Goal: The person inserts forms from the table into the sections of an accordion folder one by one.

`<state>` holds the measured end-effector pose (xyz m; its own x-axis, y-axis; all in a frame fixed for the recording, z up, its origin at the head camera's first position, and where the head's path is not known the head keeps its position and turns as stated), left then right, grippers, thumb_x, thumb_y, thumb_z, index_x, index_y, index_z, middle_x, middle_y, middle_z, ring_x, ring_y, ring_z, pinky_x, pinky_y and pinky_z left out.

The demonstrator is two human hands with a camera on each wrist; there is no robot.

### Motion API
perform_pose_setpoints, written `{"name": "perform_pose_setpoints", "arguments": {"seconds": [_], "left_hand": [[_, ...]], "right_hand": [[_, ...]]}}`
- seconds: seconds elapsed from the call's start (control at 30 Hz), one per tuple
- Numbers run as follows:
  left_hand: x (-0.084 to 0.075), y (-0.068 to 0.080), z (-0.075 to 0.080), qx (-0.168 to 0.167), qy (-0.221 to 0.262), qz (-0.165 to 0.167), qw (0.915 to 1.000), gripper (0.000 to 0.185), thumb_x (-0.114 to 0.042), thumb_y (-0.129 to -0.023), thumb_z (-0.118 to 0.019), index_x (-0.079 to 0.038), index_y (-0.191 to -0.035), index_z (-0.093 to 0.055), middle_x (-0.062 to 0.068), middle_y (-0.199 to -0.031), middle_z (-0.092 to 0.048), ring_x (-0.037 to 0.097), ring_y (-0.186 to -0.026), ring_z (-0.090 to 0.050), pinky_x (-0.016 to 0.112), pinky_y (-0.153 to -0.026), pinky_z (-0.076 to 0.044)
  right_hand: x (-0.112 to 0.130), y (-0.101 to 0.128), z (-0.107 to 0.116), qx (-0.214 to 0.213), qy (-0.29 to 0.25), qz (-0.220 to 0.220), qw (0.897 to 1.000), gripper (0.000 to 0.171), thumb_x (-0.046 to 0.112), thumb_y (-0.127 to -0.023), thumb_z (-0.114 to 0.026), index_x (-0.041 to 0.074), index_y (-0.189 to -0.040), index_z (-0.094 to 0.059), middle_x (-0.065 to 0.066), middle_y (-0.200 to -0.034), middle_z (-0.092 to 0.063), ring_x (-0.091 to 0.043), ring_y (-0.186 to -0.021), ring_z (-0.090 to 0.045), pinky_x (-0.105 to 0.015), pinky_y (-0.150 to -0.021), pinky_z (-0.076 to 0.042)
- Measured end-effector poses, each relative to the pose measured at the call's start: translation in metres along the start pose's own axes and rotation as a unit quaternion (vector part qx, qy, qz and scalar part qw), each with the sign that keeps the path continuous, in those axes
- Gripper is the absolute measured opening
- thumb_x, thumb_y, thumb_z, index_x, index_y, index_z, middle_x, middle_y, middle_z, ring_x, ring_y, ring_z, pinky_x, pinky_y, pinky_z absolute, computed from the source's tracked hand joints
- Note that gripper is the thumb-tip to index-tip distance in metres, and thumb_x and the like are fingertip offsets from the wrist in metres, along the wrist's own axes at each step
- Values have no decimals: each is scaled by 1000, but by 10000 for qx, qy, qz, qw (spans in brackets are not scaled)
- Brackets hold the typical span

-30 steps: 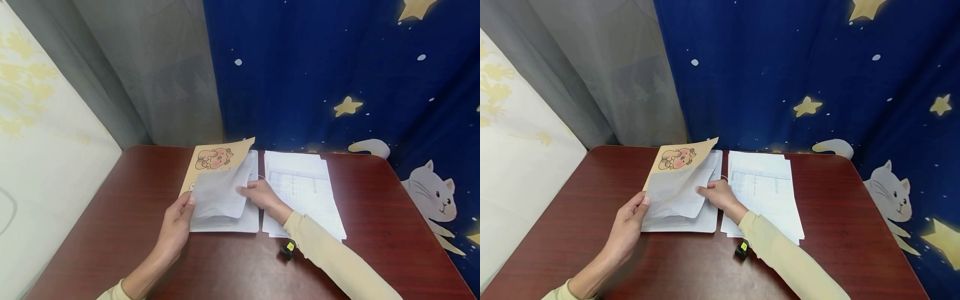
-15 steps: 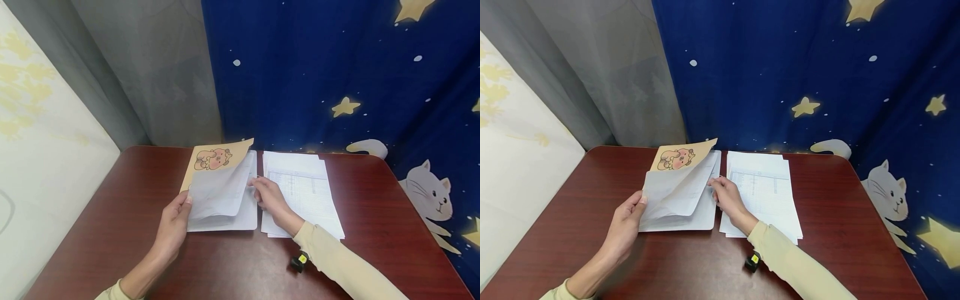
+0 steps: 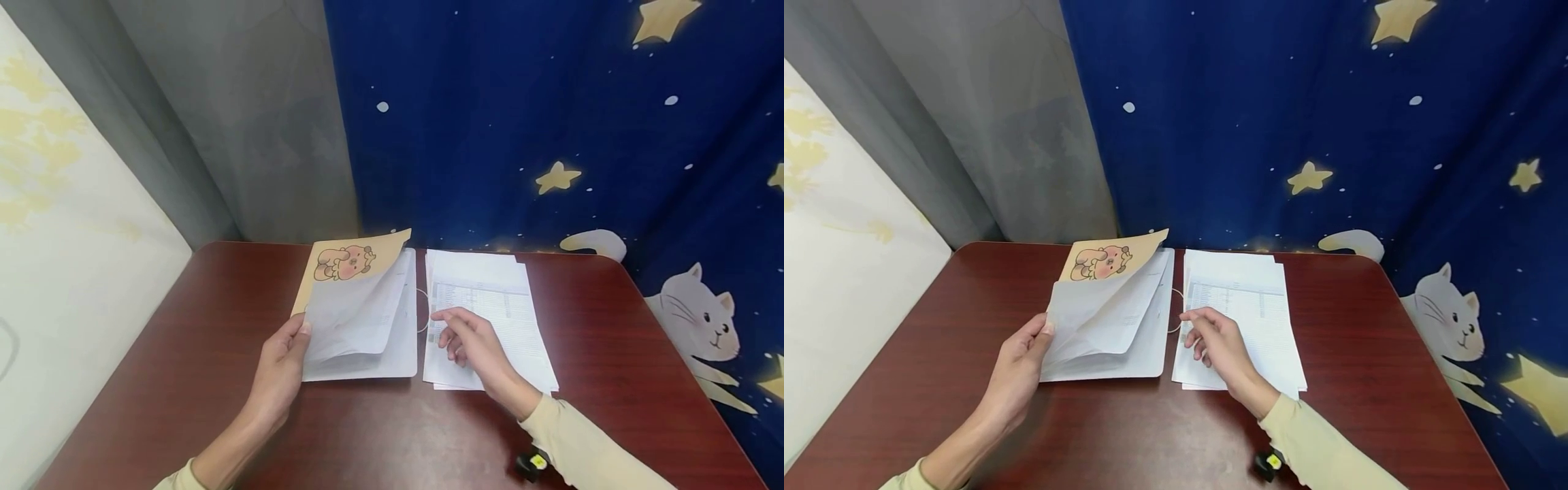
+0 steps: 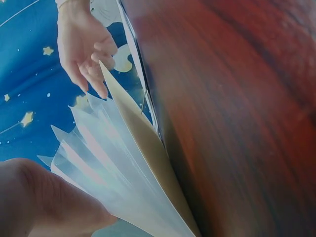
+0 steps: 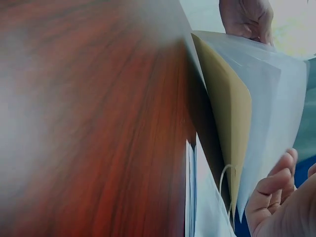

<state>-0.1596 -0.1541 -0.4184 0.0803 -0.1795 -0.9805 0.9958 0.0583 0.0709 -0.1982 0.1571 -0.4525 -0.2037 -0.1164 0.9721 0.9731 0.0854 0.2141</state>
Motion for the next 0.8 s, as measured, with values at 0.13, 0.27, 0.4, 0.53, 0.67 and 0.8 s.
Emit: {"name": "perform_pose_setpoints", "arguments": {"seconds": [0.13,0.27,0.4,0.53,0.67,0.8], "left_hand": [[1,0,0,-3,-17,16,10000,37,-22,-115,-40,-8,-144,-59,14,-135,-68,11,-112,-65,18,-95,-51],[1,-1,0,-12,-30,7,10000,38,-22,-115,-40,-8,-144,-60,14,-135,-68,11,-113,-65,17,-95,-50],[2,-1,-1,-29,-11,9,10000,37,-21,-115,-40,-8,-142,-61,14,-132,-68,11,-110,-65,18,-94,-51],[3,-2,-1,-61,21,36,10000,36,-20,-115,-40,-7,-141,-62,15,-129,-69,11,-106,-67,19,-92,-52],[3,-3,-1,-58,56,4,10000,36,-19,-115,-41,-7,-141,-62,16,-128,-70,11,-104,-68,20,-91,-54],[3,-2,0,-55,51,-2,10000,36,-20,-115,-40,-8,-142,-61,16,-129,-70,12,-105,-68,21,-91,-54]], "right_hand": [[-1,12,19,-171,223,25,9996,38,31,-110,-54,4,-133,-68,-6,-87,-71,-17,-67,-62,-26,-54,-47],[-2,23,37,-350,391,-48,9986,38,31,-109,-56,4,-133,-67,-8,-93,-72,-19,-72,-65,-28,-56,-51],[-6,32,51,-467,471,-48,9978,35,27,-109,-56,2,-131,-66,-7,-93,-71,-19,-72,-65,-30,-57,-53],[-10,41,62,-483,564,33,9972,33,23,-108,-58,0,-129,-65,-7,-93,-71,-19,-72,-66,-32,-56,-54],[-14,48,75,-576,772,-89,9953,33,25,-107,-62,1,-129,-65,-11,-96,-72,-19,-74,-66,-34,-53,-54],[-21,53,91,-646,1208,-359,9899,37,27,-103,-68,3,-131,-63,-12,-102,-74,-19,-74,-65,-37,-50,-54]]}}
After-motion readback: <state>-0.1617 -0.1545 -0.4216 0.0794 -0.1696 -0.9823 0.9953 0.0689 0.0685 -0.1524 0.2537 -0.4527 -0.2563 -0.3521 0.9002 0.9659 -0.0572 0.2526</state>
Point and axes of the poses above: each hand's wrist, its own y-axis away from the middle knuckle, its own z-axis out of the back of the hand, x = y × z, the point moved 5 cm from there along -y, towards the middle knuckle
